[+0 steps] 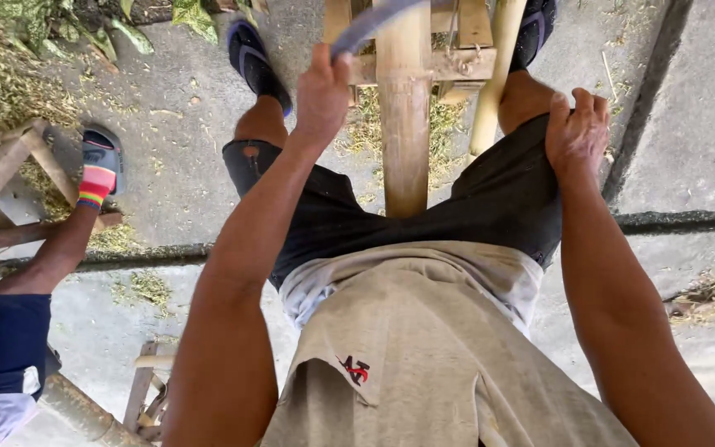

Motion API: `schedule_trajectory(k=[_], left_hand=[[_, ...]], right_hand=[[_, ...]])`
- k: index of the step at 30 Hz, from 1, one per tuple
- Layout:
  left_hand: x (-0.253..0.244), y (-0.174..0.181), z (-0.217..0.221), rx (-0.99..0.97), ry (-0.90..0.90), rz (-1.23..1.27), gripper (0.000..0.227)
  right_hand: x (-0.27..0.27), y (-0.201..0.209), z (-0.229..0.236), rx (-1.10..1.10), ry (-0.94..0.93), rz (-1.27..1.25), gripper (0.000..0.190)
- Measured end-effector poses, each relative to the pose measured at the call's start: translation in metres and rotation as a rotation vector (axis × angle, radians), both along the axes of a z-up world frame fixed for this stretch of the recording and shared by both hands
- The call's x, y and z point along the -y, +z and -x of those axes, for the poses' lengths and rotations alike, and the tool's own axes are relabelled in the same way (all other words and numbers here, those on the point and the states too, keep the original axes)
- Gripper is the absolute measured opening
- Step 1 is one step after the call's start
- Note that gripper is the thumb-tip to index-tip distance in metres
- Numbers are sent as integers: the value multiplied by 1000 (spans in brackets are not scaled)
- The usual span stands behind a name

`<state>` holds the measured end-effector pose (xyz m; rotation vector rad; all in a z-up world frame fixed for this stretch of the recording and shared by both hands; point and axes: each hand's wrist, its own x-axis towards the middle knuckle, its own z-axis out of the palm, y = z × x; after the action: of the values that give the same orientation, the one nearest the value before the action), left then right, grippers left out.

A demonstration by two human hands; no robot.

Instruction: Using a curved blade to shave and smooth a bamboo pole held in a wooden frame.

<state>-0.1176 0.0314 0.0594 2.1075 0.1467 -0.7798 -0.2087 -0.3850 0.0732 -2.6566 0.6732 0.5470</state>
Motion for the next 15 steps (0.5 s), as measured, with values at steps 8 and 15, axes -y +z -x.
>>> schedule_trajectory(k=[8,15], left_hand=[[-1,-38,21,171,343,108,18],[12,-35,43,214,393,260,14]], right_hand=[[-17,9,-23,-142,2,48,58],[-19,13,-16,-146,48,78,57]])
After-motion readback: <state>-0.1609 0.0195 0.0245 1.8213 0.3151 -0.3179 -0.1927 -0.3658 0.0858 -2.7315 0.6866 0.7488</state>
